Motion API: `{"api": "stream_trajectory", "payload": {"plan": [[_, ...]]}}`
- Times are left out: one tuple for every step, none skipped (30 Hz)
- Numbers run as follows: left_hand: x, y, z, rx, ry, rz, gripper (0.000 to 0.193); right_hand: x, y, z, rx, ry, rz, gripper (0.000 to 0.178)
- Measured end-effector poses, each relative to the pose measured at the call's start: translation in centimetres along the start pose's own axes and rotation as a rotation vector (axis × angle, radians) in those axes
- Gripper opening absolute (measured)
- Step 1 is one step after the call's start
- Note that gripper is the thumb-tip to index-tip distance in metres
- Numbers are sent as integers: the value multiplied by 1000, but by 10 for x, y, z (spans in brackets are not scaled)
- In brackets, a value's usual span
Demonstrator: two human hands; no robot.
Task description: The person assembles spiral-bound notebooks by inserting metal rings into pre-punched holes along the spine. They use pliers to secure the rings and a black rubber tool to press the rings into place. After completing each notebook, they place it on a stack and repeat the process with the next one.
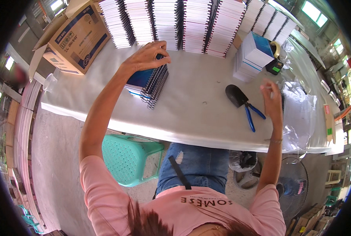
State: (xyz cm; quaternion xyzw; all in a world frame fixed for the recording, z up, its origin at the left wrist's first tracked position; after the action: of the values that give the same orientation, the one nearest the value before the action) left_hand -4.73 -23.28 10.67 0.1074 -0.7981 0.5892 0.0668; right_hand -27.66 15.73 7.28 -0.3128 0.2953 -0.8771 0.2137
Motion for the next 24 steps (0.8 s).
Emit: {"api": "stream_trajectory", "payload": {"plan": [[0,-1,0,8,24,-8,27,13,-7,7,92,-16,-40,38],[0,-2,0,16,51,-14,27,26,-11,11,183,-31,-82,39],[5,-2,-2,42,65,-28,27,42,-19,3,236,-29,-176,45],[6,-3,-7,68,86,-41,27,59,-31,-9,286,-28,-276,50],[3,-5,-10,95,96,-54,28,75,-32,-15,321,55,-289,58],[1,-6,-11,92,84,-54,28,89,-32,-16,358,137,-302,65],[-3,-9,-10,92,65,-51,28,104,-29,-18,344,208,-280,72],[-7,-10,-10,96,35,-46,29,116,-21,-17,339,280,-247,78],[-11,-12,-13,131,10,-26,29,125,-8,-9,330,313,-251,78],[-6,-18,-21,161,3,-15,28,132,-12,-8,310,342,-271,78],[-3,-23,-29,192,-7,-6,29,139,-15,-11,330,356,-186,69],[2,-27,-39,159,12,-51,28,145,-15,-22,345,368,-102,60],[2,-31,-49,127,19,-93,28,147,-11,-27,364,377,-7,52],[2,-33,-57,95,26,-135,28,148,-11,-32,423,360,-18,48],[-2,-36,-69,118,120,-244,23,149,-9,-34,485,340,-24,45],[-3,-38,-82,8,88,-241,22,149,-6,-35,543,324,-24,41],[-3,-41,-98,-103,58,-238,22,150,-9,-37,517,294,-57,31],[-3,-41,-111,-211,26,-233,22,151,-9,-39,507,291,-66,30],[-3,-40,-122,-228,89,-266,22,152,-11,-39,498,285,-74,30],[-1,-36,-129,-230,131,-274,24,153,-15,-40,488,280,-85,30],[0,-31,-134,-231,168,-284,26,153,-21,-31,324,237,-176,28],[1,-28,-142,-232,209,-295,28,151,-26,-21,158,195,-269,26],[3,-27,-152,-221,230,-330,30,147,-34,-12,-11,153,-365,25],[4,-26,-163,-208,247,-369,31,141,-37,5,-3,58,-354,22]]}}
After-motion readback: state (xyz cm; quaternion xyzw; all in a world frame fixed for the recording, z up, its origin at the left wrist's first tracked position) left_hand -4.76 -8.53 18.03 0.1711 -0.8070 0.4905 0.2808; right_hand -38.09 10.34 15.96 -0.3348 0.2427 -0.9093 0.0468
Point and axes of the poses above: each hand's wrist, its own x-axis towards the middle knuckle, its own y-axis out of the palm, z = x × y, the point moved 5 cm from there along x, towards the middle knuckle
